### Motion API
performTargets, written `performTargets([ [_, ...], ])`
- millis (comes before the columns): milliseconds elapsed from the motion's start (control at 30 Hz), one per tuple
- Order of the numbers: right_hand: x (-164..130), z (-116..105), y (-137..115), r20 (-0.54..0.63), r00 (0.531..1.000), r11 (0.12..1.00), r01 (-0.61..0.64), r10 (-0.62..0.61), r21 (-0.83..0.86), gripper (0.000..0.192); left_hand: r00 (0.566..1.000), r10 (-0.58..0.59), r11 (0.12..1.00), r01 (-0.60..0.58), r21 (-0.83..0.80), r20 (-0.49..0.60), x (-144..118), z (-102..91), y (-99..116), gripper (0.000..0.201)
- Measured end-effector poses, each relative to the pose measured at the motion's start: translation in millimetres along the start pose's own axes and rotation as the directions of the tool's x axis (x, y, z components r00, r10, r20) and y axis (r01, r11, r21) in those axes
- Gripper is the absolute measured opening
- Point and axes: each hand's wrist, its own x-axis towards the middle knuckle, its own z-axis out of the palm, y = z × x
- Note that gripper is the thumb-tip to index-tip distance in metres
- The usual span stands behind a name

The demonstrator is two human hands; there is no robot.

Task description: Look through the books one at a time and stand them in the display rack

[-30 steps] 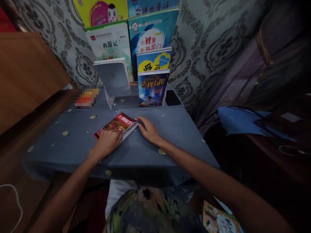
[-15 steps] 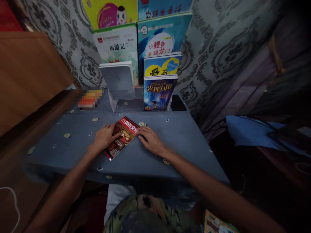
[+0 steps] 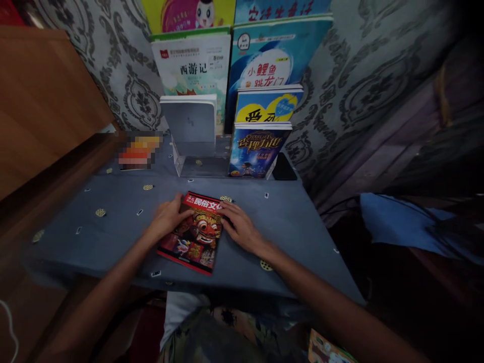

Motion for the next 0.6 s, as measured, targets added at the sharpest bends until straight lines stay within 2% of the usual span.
performTargets([
  [100,10.3,-4.5,0.0,0.060,0.997,0.997,-0.042,0.047,-0.071,0.039,0.999,0.035,0.995,-0.034,0.093,-0.006,-14.3,3.7,14.2,0.051],
  [200,23.6,-4.5,-10.9,0.121,0.989,0.983,-0.067,0.089,-0.173,0.038,0.995,0.093,0.966,-0.078,0.246,-0.047,-21.6,3.5,25.3,0.047],
  [300,33.0,4.3,-29.0,0.178,0.981,0.976,-0.042,0.081,-0.215,0.039,0.966,0.221,0.927,-0.166,0.338,-0.132,-19.0,7.1,27.5,0.040],
  [433,34.1,15.5,-40.0,0.227,0.972,0.982,-0.017,0.060,-0.189,0.047,0.936,0.304,0.928,-0.250,0.275,-0.179,-11.5,21.1,20.0,0.041],
  [600,24.1,7.5,-25.1,0.189,0.976,0.972,-0.067,0.111,-0.224,0.055,0.925,0.315,0.938,-0.269,0.221,-0.213,-11.0,32.8,10.6,0.046],
])
